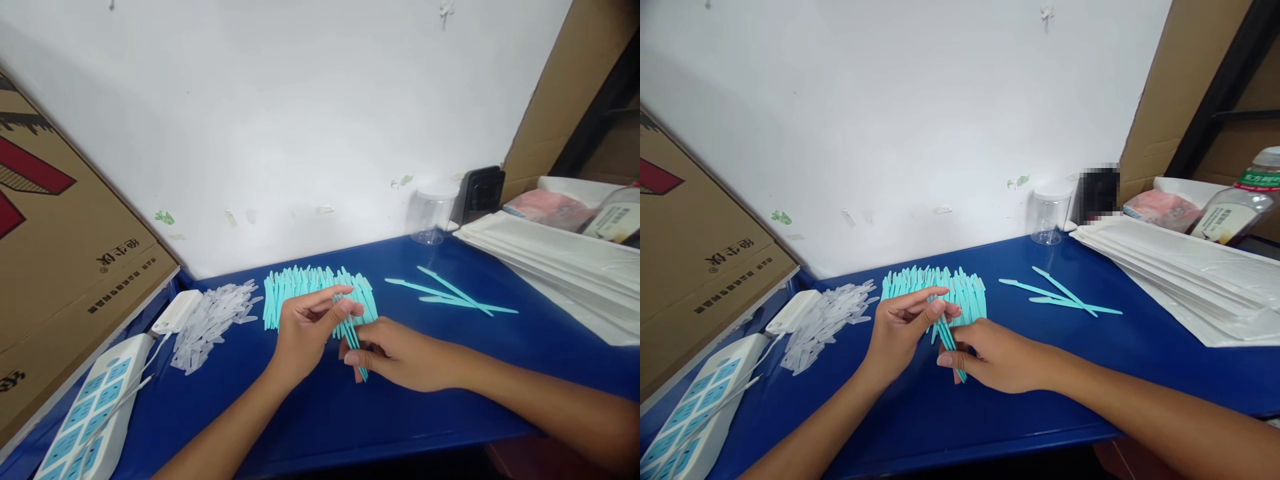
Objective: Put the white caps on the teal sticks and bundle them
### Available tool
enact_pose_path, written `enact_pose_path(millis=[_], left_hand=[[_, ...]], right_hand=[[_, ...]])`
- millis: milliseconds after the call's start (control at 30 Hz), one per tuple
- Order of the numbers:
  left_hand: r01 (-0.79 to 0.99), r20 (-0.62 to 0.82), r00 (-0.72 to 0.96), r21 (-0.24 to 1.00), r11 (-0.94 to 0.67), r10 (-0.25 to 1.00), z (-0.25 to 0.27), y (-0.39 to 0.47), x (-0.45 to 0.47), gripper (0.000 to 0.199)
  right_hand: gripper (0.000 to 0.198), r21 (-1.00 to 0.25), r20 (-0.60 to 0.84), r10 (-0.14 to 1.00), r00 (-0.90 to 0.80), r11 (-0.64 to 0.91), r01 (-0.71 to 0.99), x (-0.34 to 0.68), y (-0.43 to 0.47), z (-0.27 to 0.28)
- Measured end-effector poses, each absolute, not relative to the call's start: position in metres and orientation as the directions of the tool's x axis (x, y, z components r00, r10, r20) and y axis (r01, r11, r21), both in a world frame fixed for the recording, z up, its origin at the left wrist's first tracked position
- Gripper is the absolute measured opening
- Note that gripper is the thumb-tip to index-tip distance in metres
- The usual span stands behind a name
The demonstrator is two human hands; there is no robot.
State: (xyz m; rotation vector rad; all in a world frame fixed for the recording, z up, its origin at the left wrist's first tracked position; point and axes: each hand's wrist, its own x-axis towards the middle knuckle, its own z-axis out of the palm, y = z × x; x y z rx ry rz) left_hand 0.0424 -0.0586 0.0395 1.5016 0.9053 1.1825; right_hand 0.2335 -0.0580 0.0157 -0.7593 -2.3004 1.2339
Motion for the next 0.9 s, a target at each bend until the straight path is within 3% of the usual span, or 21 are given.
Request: enact_pose_path(millis=[200, 467, 900], left_hand=[[-0.041, 0.183, 0.156, 0.983, -0.179, 0.971, 0.0386, -0.0519, 0.0410, 0.033], [-0.085, 0.136, 0.142, 0.989, -0.125, 0.981, 0.0338, -0.0516, 0.0419, 0.038], [-0.080, 0.146, 0.176, 0.988, -0.134, 0.973, 0.0317, -0.0504, 0.0421, 0.039]], right_hand=[[0.035, -0.946, 0.114, 0.746, -0.656, 0.283, 0.157, 0.2297, -0.0584, 0.0144], [0.036, -1.000, 0.014, 0.759, -0.651, -0.006, -0.028, 0.2256, -0.0535, 0.0077], [0.041, -0.997, -0.024, 0.760, -0.649, -0.064, -0.037, 0.2267, -0.0532, 0.0101]])
